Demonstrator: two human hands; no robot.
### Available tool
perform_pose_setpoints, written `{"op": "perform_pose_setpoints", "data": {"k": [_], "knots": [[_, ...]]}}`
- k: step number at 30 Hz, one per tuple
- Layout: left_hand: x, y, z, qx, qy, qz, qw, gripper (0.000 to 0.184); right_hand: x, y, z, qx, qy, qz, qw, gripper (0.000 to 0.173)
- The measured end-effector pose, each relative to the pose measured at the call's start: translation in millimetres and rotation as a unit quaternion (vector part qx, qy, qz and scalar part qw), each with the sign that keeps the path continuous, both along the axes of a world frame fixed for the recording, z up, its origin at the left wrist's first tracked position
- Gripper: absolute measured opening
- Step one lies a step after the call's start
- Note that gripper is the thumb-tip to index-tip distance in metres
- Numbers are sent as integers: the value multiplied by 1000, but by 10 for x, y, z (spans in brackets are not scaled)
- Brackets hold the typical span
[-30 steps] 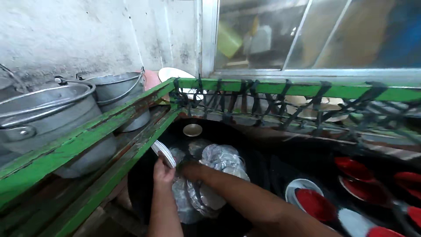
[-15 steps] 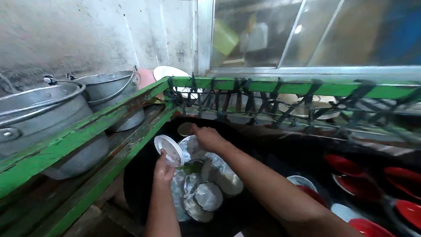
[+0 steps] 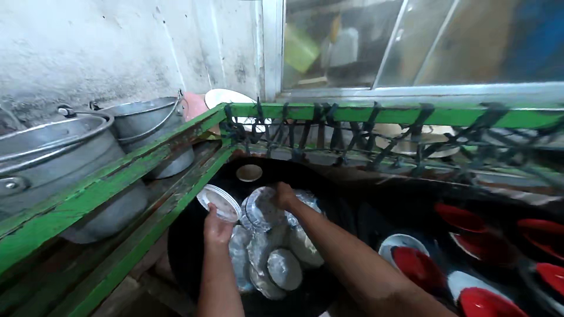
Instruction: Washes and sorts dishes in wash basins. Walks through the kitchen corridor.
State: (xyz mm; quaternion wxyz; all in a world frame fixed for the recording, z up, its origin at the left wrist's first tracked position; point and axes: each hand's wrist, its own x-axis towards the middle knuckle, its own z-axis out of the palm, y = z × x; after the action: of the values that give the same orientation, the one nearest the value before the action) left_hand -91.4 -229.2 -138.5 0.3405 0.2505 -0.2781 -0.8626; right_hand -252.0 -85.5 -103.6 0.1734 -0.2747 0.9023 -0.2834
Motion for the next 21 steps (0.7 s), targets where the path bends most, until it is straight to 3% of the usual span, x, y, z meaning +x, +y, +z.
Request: {"op": "perform_pose_setpoints", "data": {"k": [3,7,12,17,21], "knots": [[5,-3,3,-4,-11,0,1000,49,-15,-73,-382,3,-58,-5,998,47],[27,-9,33,0,-7,9,1000,47,35,-123,-403,55,-93,-15,994,44],[9,9,56,12,12,28,999,42,36,-30,42,10,1,25,1000,43],[-35,33,37,-19,-20,0,1000,46,550,27,917,16,128,67,989,50],[-34,114,21,-3,4,-34,999,43,942,21,1230,-13,186,81,979,50]]}}
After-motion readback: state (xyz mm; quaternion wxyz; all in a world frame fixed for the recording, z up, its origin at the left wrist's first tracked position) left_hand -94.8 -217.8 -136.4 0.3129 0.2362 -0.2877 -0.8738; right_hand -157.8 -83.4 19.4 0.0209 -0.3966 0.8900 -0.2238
